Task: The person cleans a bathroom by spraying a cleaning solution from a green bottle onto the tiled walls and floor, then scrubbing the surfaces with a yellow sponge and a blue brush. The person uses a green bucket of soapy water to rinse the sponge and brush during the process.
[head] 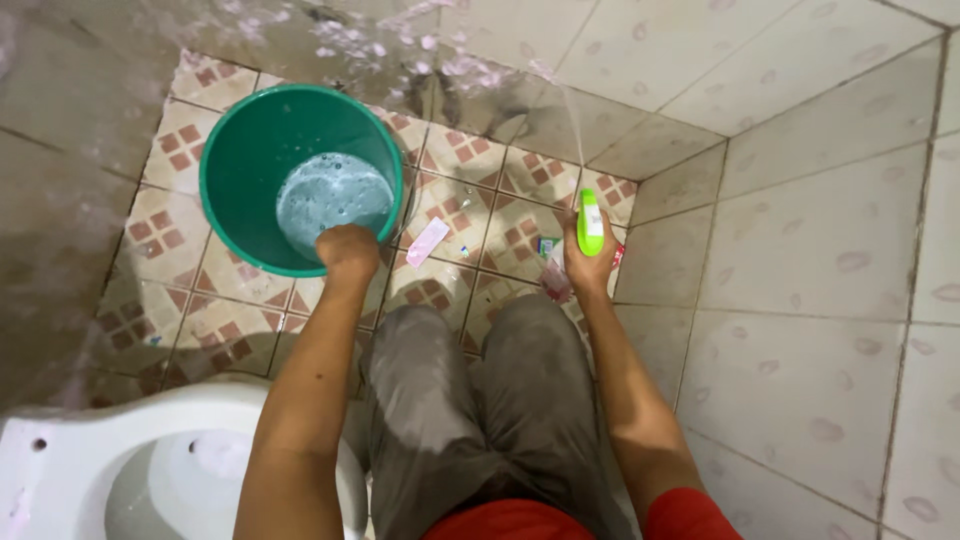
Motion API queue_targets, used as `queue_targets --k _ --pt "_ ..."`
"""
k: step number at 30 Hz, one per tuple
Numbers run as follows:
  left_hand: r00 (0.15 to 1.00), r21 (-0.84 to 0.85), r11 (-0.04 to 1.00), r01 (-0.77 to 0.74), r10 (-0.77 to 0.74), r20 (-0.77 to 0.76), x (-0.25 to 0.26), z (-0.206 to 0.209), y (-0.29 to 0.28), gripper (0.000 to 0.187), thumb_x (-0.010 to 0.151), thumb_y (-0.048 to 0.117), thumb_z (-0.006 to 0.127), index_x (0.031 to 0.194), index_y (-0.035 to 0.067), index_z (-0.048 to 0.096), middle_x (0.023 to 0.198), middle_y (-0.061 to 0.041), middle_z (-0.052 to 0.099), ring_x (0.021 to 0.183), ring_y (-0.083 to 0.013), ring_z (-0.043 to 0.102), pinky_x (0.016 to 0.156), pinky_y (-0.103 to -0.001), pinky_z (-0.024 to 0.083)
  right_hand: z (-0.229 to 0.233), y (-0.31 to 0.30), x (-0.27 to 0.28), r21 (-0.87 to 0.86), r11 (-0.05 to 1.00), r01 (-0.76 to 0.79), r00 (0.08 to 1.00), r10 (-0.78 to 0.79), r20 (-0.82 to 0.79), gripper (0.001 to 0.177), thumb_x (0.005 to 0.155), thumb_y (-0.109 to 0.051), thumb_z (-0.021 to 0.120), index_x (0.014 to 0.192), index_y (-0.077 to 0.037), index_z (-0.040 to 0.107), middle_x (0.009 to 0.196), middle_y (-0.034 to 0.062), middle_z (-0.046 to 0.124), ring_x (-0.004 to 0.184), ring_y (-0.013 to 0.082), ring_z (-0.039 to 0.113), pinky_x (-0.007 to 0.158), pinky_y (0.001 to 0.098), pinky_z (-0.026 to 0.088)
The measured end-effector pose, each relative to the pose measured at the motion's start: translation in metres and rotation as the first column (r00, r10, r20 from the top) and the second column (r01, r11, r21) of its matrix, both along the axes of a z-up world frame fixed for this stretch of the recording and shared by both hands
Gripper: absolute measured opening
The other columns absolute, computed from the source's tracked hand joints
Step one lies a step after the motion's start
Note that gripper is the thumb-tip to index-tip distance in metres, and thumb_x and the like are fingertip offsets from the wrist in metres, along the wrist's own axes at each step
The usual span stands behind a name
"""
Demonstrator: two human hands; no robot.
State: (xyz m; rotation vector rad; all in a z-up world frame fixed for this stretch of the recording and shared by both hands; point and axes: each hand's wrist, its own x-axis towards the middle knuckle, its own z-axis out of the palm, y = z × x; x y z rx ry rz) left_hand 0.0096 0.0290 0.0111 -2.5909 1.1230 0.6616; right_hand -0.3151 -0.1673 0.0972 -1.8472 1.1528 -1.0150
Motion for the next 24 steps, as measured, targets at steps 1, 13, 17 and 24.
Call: queue_targets --k 1,13,17,24 --pt "1.0 0.026 1.0 0.004 -0.004 -0.013 -0.001 0.001 0.0 0.024 0.093 0.021 0.061 0.105 0.016 0.082 0.115 -0.011 0.077 0.109 -0.0287 0.073 0.083 -0.04 0.059 -0.002 0.003 -0.007 0.04 0.999 0.026 1.0 -0.026 0.011 0.016 0.097 -0.015 0.075 0.101 -0.003 0.065 0.086 0.0058 0.07 0.078 0.0115 0.064 0.074 0.0289 0.053" --pt "0.997 0.129 0.991 0.044 -0.035 -0.07 -0.009 0.054 0.0 0.016 0.087 0.018 0.075 0.1 0.017 0.084 0.109 -0.007 0.082 0.105 -0.025 0.077 0.08 -0.037 0.06 -0.008 -0.001 -0.022 -0.089 0.991 0.101 0.994 -0.097 0.045 0.019 0.098 -0.016 0.075 0.103 -0.001 0.065 0.084 0.0086 0.067 0.074 0.016 0.062 0.07 0.0332 0.052" --pt "0.998 0.099 0.993 0.065 -0.064 -0.014 -0.008 0.051 -0.001 0.016 0.085 0.02 0.076 0.099 0.018 0.084 0.112 -0.008 0.079 0.107 -0.0262 0.075 0.079 -0.036 0.059 -0.007 -0.009 -0.029 -0.061 0.966 0.251 0.968 -0.252 -0.007 0.021 0.099 -0.016 0.077 0.102 0.001 0.064 0.082 0.0115 0.065 0.073 0.0199 0.06 0.07 0.0354 0.051" --pt "0.995 0.112 0.989 0.097 -0.096 -0.012 -0.012 0.062 0.003 0.02 0.083 0.023 0.078 0.102 0.017 0.083 0.113 -0.008 0.079 0.108 -0.0267 0.075 0.082 -0.036 0.06 -0.017 -0.009 -0.033 -0.038 0.995 0.089 0.996 -0.09 -0.015 0.03 0.098 -0.026 0.076 0.108 0.001 0.067 0.092 0.0101 0.07 0.082 0.0193 0.067 0.074 0.0368 0.053"
